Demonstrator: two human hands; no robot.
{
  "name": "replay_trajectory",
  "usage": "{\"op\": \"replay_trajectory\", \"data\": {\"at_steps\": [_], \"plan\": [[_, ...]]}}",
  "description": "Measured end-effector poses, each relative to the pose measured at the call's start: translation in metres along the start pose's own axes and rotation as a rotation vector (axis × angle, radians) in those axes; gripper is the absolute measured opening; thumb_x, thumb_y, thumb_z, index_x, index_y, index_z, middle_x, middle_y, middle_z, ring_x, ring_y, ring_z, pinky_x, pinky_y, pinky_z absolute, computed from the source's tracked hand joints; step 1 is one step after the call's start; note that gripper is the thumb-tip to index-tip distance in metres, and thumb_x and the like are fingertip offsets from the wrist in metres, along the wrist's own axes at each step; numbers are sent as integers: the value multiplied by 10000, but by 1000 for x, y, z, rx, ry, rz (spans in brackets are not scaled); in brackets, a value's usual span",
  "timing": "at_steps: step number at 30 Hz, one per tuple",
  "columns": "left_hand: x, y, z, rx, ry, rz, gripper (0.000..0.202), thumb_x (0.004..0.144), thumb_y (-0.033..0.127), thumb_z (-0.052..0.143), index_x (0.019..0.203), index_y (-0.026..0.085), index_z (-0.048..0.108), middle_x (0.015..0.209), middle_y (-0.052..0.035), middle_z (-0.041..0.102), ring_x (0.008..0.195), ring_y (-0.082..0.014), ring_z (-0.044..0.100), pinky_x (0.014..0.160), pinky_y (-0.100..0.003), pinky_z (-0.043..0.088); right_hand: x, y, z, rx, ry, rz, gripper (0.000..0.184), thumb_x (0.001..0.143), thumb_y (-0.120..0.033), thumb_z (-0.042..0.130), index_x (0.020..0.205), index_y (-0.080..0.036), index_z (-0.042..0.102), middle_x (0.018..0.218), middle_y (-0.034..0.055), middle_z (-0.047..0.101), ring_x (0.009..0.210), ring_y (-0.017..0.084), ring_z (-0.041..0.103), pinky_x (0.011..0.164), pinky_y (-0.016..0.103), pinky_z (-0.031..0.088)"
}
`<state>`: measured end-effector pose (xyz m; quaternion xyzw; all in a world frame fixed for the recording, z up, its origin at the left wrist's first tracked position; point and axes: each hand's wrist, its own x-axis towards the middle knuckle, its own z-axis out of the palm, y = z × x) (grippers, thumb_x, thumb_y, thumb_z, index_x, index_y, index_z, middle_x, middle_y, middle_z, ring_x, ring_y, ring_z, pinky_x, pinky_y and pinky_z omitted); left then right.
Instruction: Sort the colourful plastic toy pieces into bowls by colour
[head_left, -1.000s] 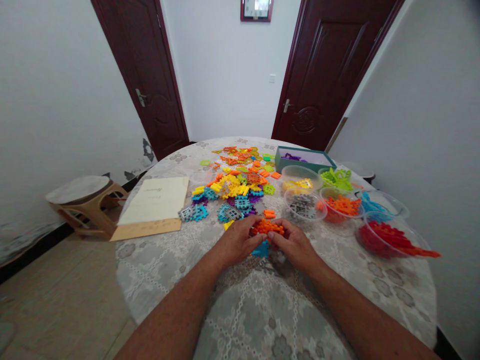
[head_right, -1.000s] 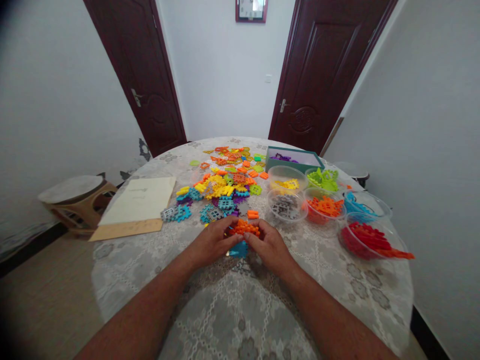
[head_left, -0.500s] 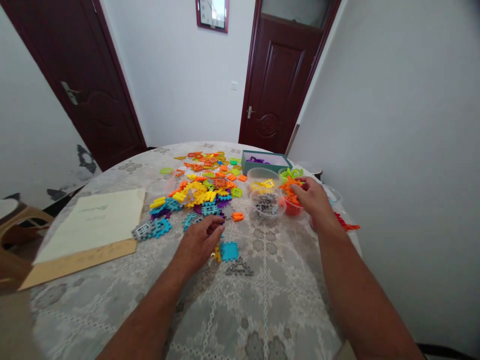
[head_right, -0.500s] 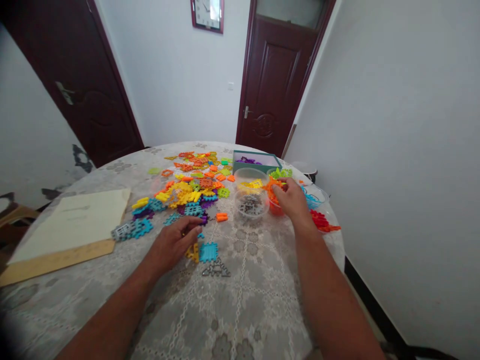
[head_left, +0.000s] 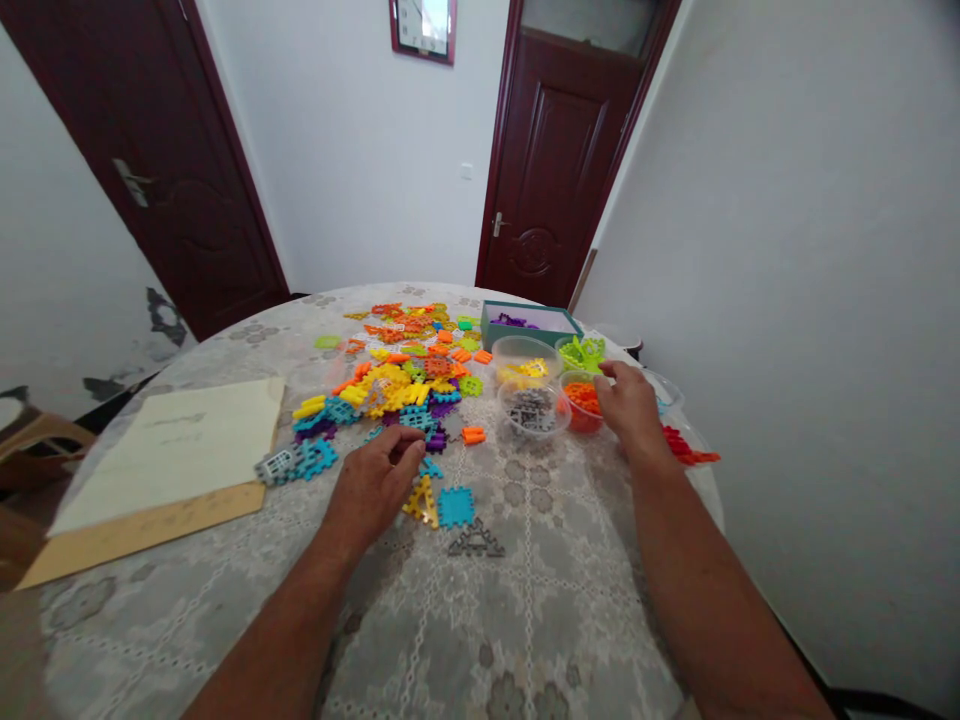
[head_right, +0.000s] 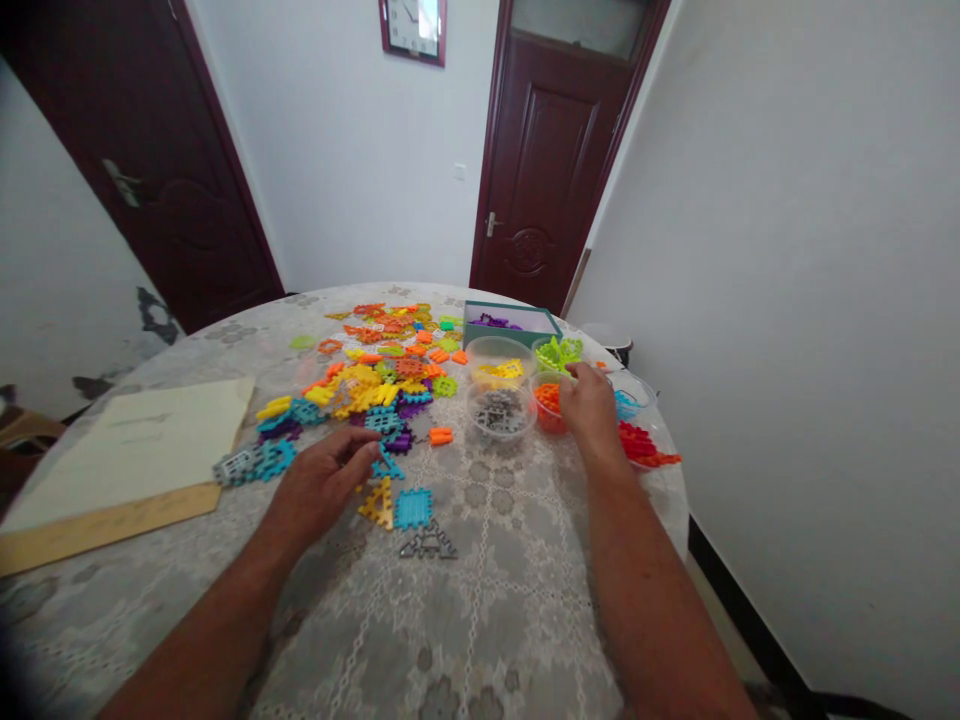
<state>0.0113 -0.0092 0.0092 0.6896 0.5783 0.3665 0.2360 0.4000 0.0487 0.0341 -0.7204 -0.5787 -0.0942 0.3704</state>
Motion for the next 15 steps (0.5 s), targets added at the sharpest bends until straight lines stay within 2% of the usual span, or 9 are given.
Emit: {"op": "replay_trajectory", "data": {"at_steps": [2,4,6,8,10,12,15], "plan": [[0,-2,0,7,16,4,308,920,458,566,1052,229,723,899,-36,769,829,-226,703,775,-317,508,-10,-16,-11,90,-4,-33,346,910,-269,533,1145,-128,745,1137,159,755,1032,281,686,997,432,508],[0,-4,1,18,29,17,278,925,427,570,1045,228,722,916,-37,769,845,-221,702,791,-318,505,-23,-36,-24,191,-98,-87,318,934,-302,546,1129,-163,755,1081,122,768,938,253,699,925,407,533],[0,-6,3,40,25,36,252,934,396,571,1050,232,722,942,-42,774,864,-221,705,810,-324,503,-38,-56,-35,277,-326,-202,291,958,-323,560,1137,-208,759,1026,81,774,872,225,703,860,379,548],[-1,-7,6,73,10,55,240,946,377,566,1065,236,719,938,-46,777,865,-225,708,817,-333,506,-58,-75,-36,338,-591,-373,281,979,-304,557,1175,-253,752,1038,52,774,898,210,713,866,371,556],[-1,-8,9,108,-7,76,237,961,361,554,1079,234,716,935,-53,779,869,-230,713,827,-338,510,-81,-90,-24,361,-734,-545,335,986,-239,535,1267,-276,713,1172,56,755,1060,217,705,966,390,546],[-2,-9,11,140,-19,99,236,971,344,545,1091,230,712,960,-59,783,892,-233,721,844,-340,513,-104,-102,0,311,-712,-633,481,958,-142,503,1410,-261,618,1407,96,653,1271,244,625,1064,421,509],[-1,-10,12,169,-30,123,238,982,326,533,1110,224,707,996,-62,787,922,-231,728,860,-337,514,-128,-114,42,94,-645,-565,692,887,-44,464,1562,-192,437,1658,180,371,1328,305,588,1002,438,552]]}}
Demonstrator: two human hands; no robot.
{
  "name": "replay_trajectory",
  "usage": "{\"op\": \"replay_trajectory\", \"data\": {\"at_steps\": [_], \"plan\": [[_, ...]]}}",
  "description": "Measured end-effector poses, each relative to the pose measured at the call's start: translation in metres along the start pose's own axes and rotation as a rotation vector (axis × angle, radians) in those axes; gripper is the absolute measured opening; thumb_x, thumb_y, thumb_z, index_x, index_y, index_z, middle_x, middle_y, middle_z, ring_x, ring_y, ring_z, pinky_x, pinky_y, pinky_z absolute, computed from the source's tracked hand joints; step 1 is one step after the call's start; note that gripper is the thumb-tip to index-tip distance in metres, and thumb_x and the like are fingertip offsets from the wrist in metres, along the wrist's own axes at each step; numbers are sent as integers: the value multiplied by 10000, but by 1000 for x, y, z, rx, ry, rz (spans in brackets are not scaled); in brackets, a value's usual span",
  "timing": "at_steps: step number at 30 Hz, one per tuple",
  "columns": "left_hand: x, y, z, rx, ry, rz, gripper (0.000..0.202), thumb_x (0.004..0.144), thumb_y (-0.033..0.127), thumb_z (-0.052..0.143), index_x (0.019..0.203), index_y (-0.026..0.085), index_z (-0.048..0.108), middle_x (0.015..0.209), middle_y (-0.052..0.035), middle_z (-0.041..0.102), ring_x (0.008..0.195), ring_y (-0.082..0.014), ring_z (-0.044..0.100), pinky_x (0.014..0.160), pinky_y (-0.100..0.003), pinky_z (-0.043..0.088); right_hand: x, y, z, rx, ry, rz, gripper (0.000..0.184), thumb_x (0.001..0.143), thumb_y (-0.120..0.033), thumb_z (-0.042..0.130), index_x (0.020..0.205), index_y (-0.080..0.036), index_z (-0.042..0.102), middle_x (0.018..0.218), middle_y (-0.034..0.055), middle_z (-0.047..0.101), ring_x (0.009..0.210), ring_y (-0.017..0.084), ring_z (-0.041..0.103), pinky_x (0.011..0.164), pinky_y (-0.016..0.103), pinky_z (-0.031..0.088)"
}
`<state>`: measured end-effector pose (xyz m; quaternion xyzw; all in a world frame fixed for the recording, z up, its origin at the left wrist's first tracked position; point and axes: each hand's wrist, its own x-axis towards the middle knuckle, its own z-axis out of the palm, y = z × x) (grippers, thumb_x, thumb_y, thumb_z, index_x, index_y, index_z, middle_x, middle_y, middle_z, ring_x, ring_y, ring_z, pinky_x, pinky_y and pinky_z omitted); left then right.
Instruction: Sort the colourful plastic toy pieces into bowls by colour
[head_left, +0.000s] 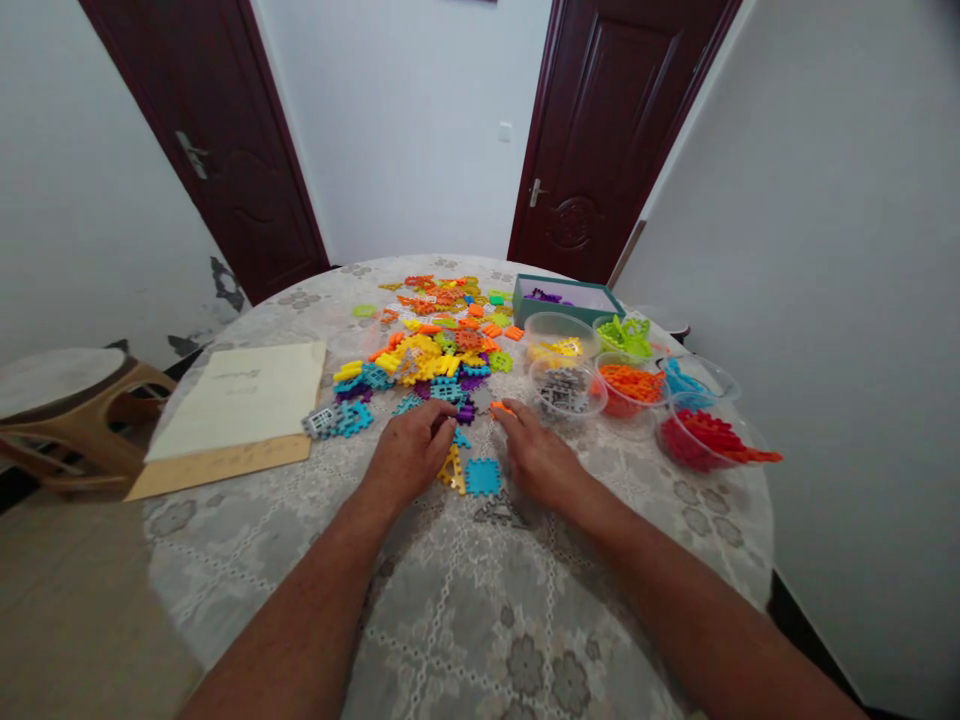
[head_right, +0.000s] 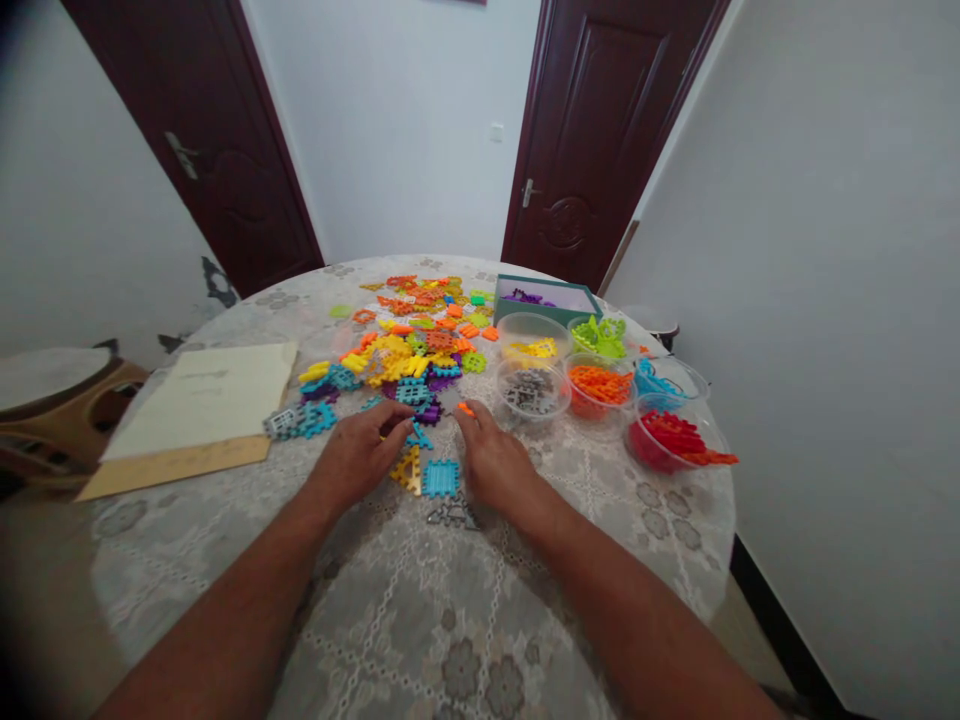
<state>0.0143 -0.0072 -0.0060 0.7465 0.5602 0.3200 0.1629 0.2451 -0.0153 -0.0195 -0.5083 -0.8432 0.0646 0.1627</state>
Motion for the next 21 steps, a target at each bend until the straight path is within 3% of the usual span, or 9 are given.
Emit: {"op": "replay_trajectory", "data": {"at_steps": [3,6,10,12,17,21], "plan": [[1,-2,1,11,-11,4,236,982,310,531,1118,223,702,1002,-58,790,934,-229,732,855,-337,519,16,-2,25,-142,-50,129,673,930,-83,450,1592,-169,361,1693,198,285,1222,315,653,891,421,588],[1,-3,0,29,-22,14,236,979,313,535,1122,224,700,1010,-54,792,943,-232,733,854,-343,522,26,-4,27,-208,-106,182,494,1027,-176,396,1518,-220,440,1583,174,440,1072,270,704,814,386,585],[1,-5,1,46,-34,47,250,983,341,528,1126,231,700,1019,-49,791,941,-231,735,862,-348,525,23,-6,19,-202,-126,235,358,1086,-320,367,1374,-228,557,1285,149,600,942,253,693,762,363,555],[0,-6,3,49,-53,68,261,984,355,525,1137,232,698,1014,-51,790,938,-231,736,859,-347,530,17,-4,16,-141,-112,221,333,1063,-348,451,1328,-202,590,1222,145,606,976,263,669,801,368,542],[1,-13,10,93,-97,97,280,989,353,506,1162,234,691,1039,-63,784,951,-235,732,872,-356,528,3,9,7,164,12,76,349,954,-238,633,1297,-173,633,1152,113,629,1068,231,617,949,355,494],[1,-12,8,94,-151,106,290,982,354,518,1188,234,684,1022,-65,778,944,-239,724,851,-357,521,3,11,-4,359,175,31,318,899,-175,681,1216,-192,678,1062,64,646,936,183,622,878,322,508]]}}
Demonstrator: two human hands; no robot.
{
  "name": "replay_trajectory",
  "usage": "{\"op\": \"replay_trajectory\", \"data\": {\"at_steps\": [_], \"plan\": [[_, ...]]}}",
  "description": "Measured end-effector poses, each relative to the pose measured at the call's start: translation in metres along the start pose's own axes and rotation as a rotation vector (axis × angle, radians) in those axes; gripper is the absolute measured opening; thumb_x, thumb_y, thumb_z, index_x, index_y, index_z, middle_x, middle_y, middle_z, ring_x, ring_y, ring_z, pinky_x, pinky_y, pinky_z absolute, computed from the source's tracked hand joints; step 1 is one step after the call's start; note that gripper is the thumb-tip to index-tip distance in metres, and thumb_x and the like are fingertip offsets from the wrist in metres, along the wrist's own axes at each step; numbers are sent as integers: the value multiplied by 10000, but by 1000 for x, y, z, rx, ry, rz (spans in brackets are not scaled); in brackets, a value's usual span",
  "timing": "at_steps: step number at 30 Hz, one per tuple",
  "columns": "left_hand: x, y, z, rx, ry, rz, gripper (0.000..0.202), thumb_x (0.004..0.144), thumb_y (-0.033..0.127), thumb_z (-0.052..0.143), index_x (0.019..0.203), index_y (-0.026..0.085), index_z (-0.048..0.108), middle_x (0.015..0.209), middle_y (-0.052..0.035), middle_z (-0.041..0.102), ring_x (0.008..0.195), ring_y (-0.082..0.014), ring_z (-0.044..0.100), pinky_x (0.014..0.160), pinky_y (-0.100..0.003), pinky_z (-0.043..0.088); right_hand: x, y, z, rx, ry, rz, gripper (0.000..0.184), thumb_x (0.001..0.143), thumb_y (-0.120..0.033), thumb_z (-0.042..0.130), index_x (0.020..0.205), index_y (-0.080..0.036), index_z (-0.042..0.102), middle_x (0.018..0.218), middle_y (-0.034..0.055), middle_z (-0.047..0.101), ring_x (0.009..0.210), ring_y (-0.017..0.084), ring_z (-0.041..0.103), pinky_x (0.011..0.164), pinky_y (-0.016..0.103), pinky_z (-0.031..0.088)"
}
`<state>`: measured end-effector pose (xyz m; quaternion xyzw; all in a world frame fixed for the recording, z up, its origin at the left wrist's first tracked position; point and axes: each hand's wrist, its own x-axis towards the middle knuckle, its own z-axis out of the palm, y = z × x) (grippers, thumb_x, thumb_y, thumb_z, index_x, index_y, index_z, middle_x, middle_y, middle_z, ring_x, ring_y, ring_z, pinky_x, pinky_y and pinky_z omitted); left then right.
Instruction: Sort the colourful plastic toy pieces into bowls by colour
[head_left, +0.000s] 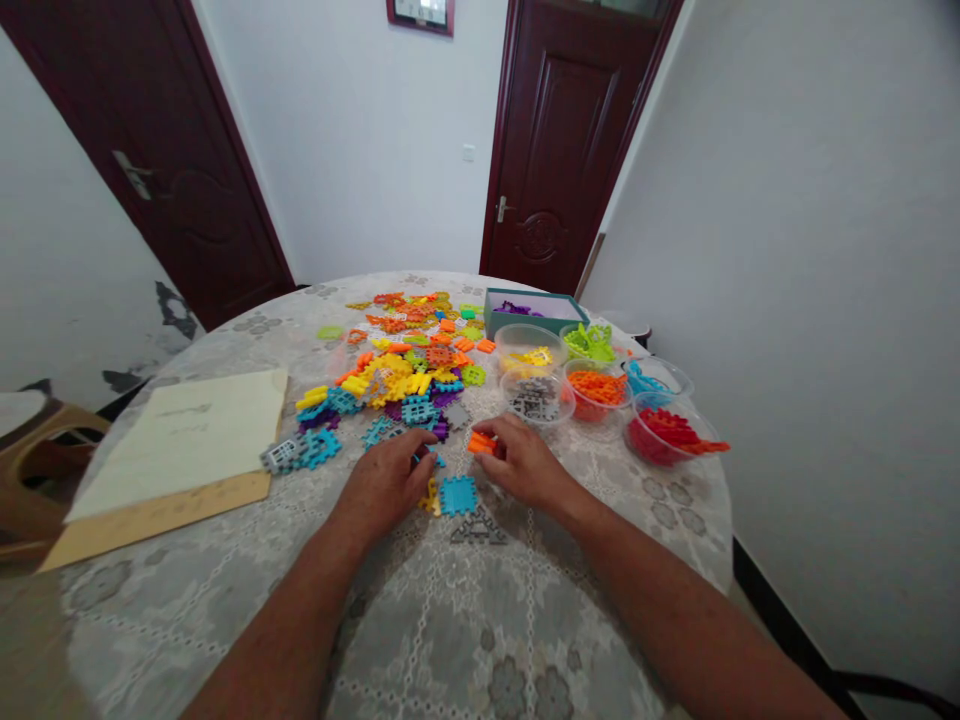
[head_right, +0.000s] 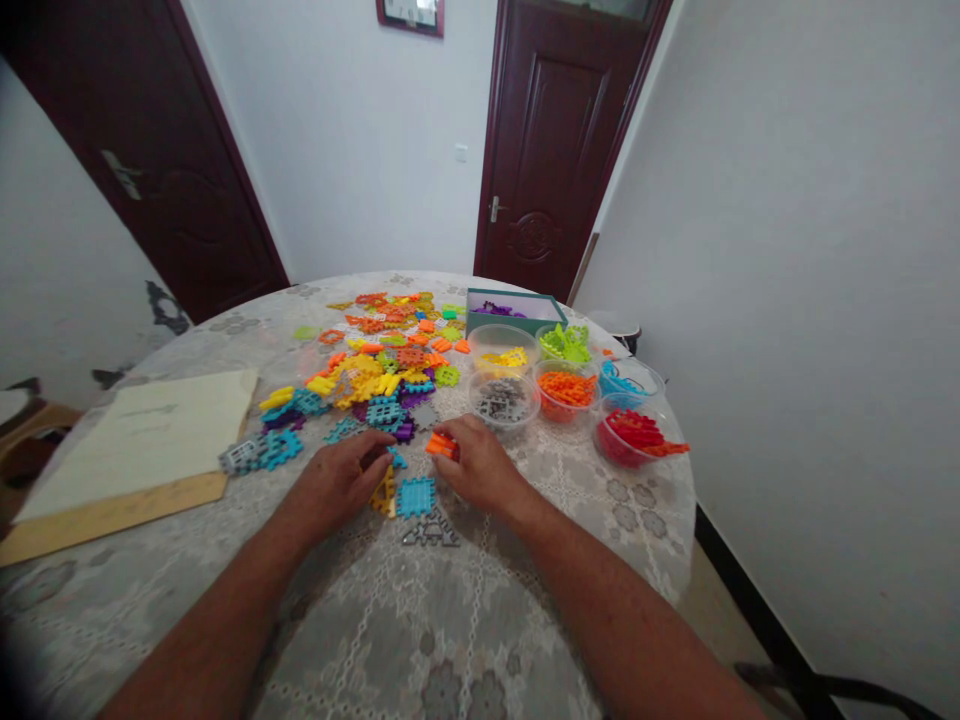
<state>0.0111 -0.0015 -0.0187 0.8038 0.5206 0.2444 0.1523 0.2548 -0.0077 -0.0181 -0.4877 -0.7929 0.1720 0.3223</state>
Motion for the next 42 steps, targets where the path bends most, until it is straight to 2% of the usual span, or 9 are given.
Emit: {"op": "replay_trajectory", "data": {"at_steps": [7,11,15,23,30,32,35,38,42], "plan": [[-6,11,-5,-61,-137,73,401,902,400,656,1277,260,673,1166,-79,754,1051,-255,707,961,-387,517,9,2,-47,-37,356,-54,287,939,-255,644,1222,-215,666,1104,75,663,826,168,617,805,321,528],[-9,9,1,-40,-208,127,465,861,385,709,1314,292,653,1344,-77,696,1230,-281,651,1068,-421,479,9,45,-93,-290,618,41,274,918,-262,627,1176,-189,682,1061,100,667,877,221,617,896,391,527],[-11,9,5,-6,-276,150,494,854,360,725,1336,301,640,1351,-75,685,1248,-279,642,1068,-420,480,1,97,-120,-524,692,167,276,895,-205,559,1132,-166,694,1073,140,662,1037,288,604,999,455,496],[-13,17,2,50,-322,149,552,887,355,715,1414,275,573,1420,-90,641,1303,-271,607,1105,-412,463,-13,121,-119,-785,519,314,331,903,-171,526,1174,-106,704,1096,194,678,1044,321,593,987,475,465],[-13,16,6,10,-315,126,718,856,309,743,1517,301,461,1385,-102,667,1263,-284,630,1079,-432,471,-1,74,-106,-596,552,76,257,946,-200,518,1107,-137,708,1092,172,714,1030,298,629,992,471,479],[-13,17,6,-43,-298,107,751,844,313,754,1529,309,447,1321,-101,696,1204,-292,655,1049,-442,483,0,47,-93,-426,448,-41,216,963,-230,543,1086,-174,712,1043,130,723,944,257,652,934,428,517],[-12,21,2,-171,-251,62,791,840,325,750,1555,317,411,1263,-97,711,1047,-262,695,951,-415,516,-3,8,-68,-160,116,-205,240,956,-226,576,1160,-222,703,1104,92,719,868,204,664,863,386,555],[-10,25,-4,-359,-233,10,780,854,356,727,1553,272,392,1217,-99,721,844,-195,682,791,-351,529,-8,-12,-43,28,-219,-330,413,927,-180,596,1324,-282,650,1370,90,635,1090,213,666,957,403,551],[-10,27,-12,-557,-275,-60,654,896,407,672,1481,217,450,1041,-57,735,764,-167,646,680,-296,496,-8,-15,-20,131,-341,-388,285,962,-166,560,1209,-245,679,1222,78,683,1146,215,641,990,389,518]]}}
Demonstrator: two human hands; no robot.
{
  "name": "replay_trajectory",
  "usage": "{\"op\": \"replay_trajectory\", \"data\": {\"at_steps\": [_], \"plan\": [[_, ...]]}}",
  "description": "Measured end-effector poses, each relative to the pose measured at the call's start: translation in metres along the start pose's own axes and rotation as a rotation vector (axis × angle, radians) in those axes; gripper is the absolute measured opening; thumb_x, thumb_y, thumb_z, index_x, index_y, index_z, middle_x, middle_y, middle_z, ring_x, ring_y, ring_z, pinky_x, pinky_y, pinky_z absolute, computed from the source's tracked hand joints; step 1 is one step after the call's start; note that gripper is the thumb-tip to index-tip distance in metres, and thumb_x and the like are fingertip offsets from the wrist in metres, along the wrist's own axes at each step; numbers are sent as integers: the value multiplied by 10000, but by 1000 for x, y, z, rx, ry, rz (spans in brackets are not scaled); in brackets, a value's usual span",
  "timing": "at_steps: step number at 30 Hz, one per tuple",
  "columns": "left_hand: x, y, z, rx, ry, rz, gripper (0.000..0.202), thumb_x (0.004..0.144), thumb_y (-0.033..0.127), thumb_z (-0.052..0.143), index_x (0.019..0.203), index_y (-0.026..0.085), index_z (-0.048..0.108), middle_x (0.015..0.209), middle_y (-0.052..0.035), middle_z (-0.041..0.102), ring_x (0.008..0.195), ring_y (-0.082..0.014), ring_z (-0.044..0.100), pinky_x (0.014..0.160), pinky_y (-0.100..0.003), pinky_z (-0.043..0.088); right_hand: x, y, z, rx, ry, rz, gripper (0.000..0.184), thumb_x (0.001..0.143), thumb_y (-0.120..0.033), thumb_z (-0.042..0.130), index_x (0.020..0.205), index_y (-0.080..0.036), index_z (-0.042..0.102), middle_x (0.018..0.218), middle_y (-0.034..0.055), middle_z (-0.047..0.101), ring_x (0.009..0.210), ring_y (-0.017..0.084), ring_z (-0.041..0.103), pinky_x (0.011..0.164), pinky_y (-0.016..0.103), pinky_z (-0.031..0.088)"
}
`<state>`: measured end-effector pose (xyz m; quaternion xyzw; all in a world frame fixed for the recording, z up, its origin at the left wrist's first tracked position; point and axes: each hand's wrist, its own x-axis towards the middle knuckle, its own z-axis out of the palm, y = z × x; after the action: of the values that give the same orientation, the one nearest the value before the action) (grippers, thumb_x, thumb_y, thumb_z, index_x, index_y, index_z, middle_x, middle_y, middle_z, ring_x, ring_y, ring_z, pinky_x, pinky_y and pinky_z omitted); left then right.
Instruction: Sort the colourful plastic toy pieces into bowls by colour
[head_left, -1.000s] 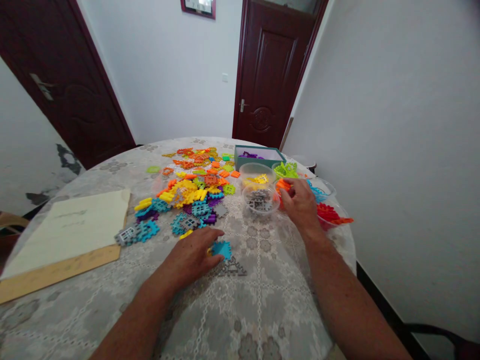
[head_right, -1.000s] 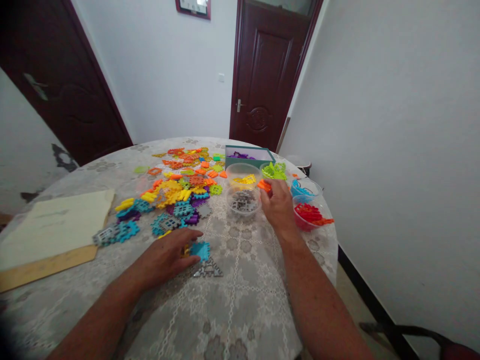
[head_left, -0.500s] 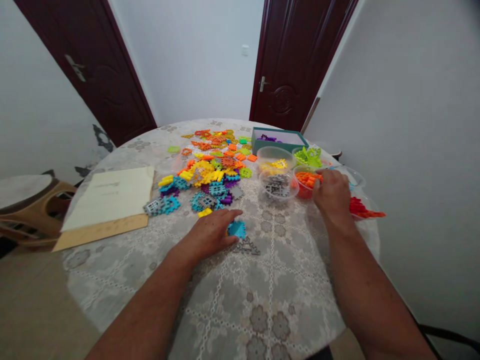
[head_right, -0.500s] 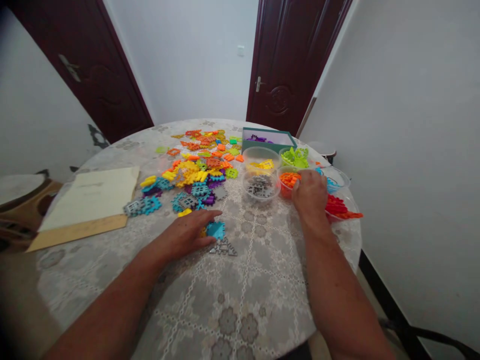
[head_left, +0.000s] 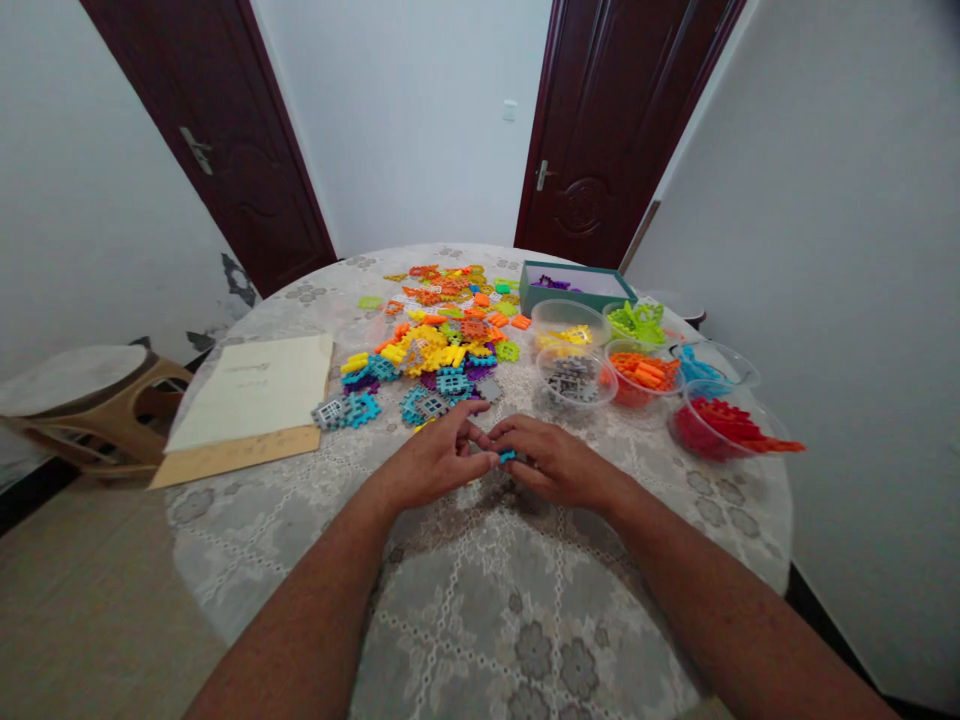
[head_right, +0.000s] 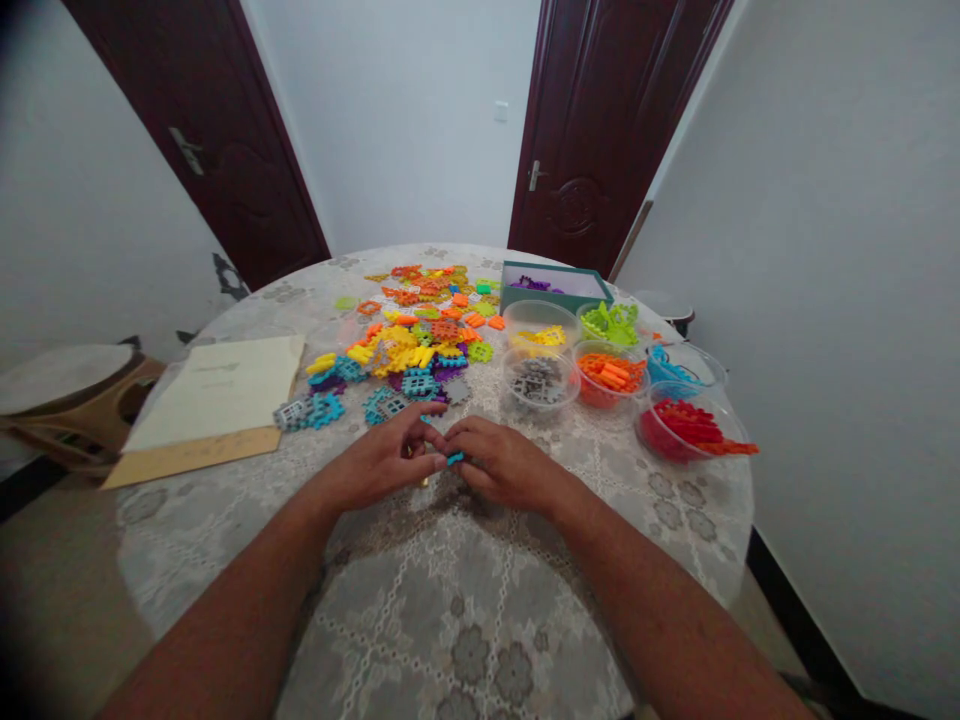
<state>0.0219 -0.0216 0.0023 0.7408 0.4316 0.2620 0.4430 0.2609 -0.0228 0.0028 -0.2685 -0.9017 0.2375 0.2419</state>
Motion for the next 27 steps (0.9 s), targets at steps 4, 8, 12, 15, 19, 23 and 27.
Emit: {"op": "replay_trajectory", "data": {"at_steps": [4,8,12,15,19,23,27], "plan": [[0,1,-4,21,-22,27,425,956,492,582,1280,218,608,848,-2,676,754,-169,626,677,-285,471,5,7,16,68,112,227,167,1003,-260,566,869,-205,649,792,-1,652,750,155,613,724,285,492],[4,0,-8,118,53,36,274,936,465,583,1007,214,667,831,4,654,754,-167,600,682,-285,466,9,12,34,334,209,444,123,998,-320,588,964,-210,630,754,-30,648,664,130,603,606,235,462],[8,-3,-15,81,282,-35,233,905,435,581,936,212,641,755,20,612,718,-168,587,661,-290,496,10,16,41,292,284,410,183,987,-288,596,1149,-221,649,860,-1,690,744,143,643,690,265,518],[10,-6,-21,-182,498,-114,248,825,440,659,891,204,631,766,23,600,707,-159,601,640,-289,560,9,19,42,39,310,294,153,964,-208,593,1090,-212,681,1022,56,711,947,180,669,890,341,534],[14,-9,-26,-603,747,-163,252,740,382,728,807,201,567,791,31,572,704,-135,613,600,-280,629,10,21,46,-82,310,179,253,958,-160,556,1182,-210,663,1285,120,661,1232,215,614,1082,411,485],[16,-11,-29,-827,805,-125,228,751,277,702,879,196,531,889,-7,636,755,-159,711,583,-292,649,18,22,47,-183,356,236,376,945,-139,526,1300,-196,635,1382,151,606,1339,243,546,1165,466,429],[18,-14,-30,-890,834,-103,253,760,194,688,944,195,515,929,-39,684,782,-177,752,603,-288,650,38,31,39,-303,350,283,465,944,-175,525,1406,-164,579,1456,184,554,1408,277,478,1206,497,375]]}}
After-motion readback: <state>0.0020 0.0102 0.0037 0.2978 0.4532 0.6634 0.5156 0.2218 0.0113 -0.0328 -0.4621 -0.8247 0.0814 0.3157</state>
